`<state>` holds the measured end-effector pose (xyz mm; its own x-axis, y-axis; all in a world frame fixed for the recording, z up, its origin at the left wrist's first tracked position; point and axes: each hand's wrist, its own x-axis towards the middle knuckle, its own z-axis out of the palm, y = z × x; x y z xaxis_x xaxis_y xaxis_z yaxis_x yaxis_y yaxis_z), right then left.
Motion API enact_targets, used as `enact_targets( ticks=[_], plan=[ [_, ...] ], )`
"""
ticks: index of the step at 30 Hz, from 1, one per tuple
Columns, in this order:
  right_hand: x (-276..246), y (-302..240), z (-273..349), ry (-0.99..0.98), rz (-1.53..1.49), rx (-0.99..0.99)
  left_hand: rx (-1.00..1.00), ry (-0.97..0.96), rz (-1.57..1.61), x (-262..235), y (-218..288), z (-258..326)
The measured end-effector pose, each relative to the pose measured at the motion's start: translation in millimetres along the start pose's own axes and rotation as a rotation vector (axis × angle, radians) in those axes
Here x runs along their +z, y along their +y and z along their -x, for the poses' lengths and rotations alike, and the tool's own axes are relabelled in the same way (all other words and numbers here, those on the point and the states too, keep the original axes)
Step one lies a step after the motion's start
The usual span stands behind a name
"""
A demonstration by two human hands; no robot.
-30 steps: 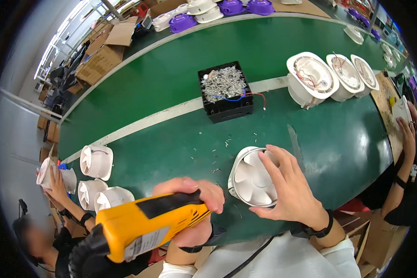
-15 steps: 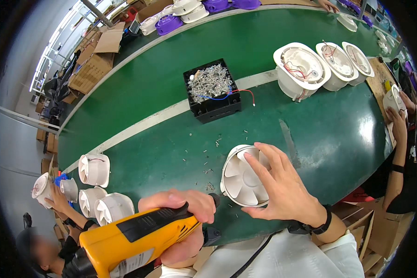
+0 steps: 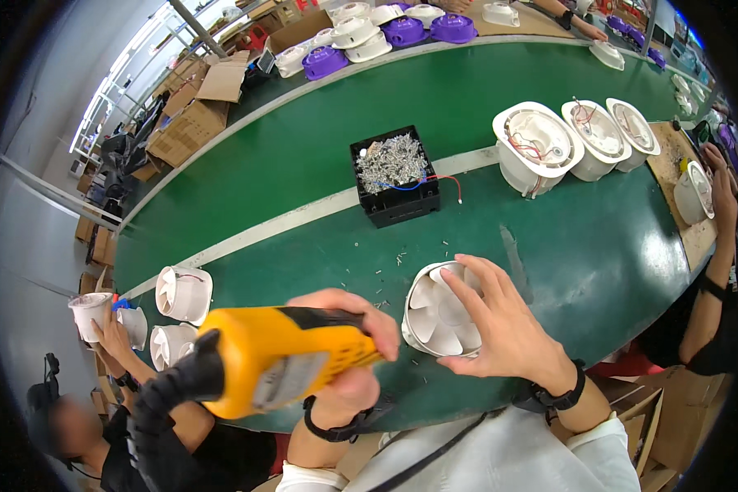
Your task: The person uses a yellow power drill to fasten screws into white fan housings on a green assembly table. They repeatedly pick up fan units, align them, and drive screws into the casing while other workers perform similar tasks in the background.
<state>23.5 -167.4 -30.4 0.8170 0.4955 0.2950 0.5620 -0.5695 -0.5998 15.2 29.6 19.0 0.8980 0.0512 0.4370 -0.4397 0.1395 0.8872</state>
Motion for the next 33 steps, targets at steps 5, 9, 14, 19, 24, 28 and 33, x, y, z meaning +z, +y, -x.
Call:
enact_targets(
  ticks=[5,9,14,19,24,28,33],
  plan=[
    [-16,-10,2,-0.066,0.196,0.052,0.037,0.117,-0.099,-18,-6,2],
    [10,-22,9,0.100,0.198,0.214,0.044,0.110,0.027,-13,-10,9],
    [-8,-7,-3,-0.043,0.119,0.056,0.098,0.026,0.220,-10,2,13],
    [5,-15,0,0.068,0.152,0.158,0.121,0.010,0.175,-5,-2,2],
    [-16,14,-15,-0.120,-0.037,-0.065,0.057,0.013,0.237,-2,-2,-2],
    [-21,24,-24,-0.182,-0.070,-0.168,0.022,0.019,0.220,1,-4,-1],
    [-22,26,-24,-0.188,-0.073,-0.172,-0.020,0.018,0.204,2,-5,1]
  ],
)
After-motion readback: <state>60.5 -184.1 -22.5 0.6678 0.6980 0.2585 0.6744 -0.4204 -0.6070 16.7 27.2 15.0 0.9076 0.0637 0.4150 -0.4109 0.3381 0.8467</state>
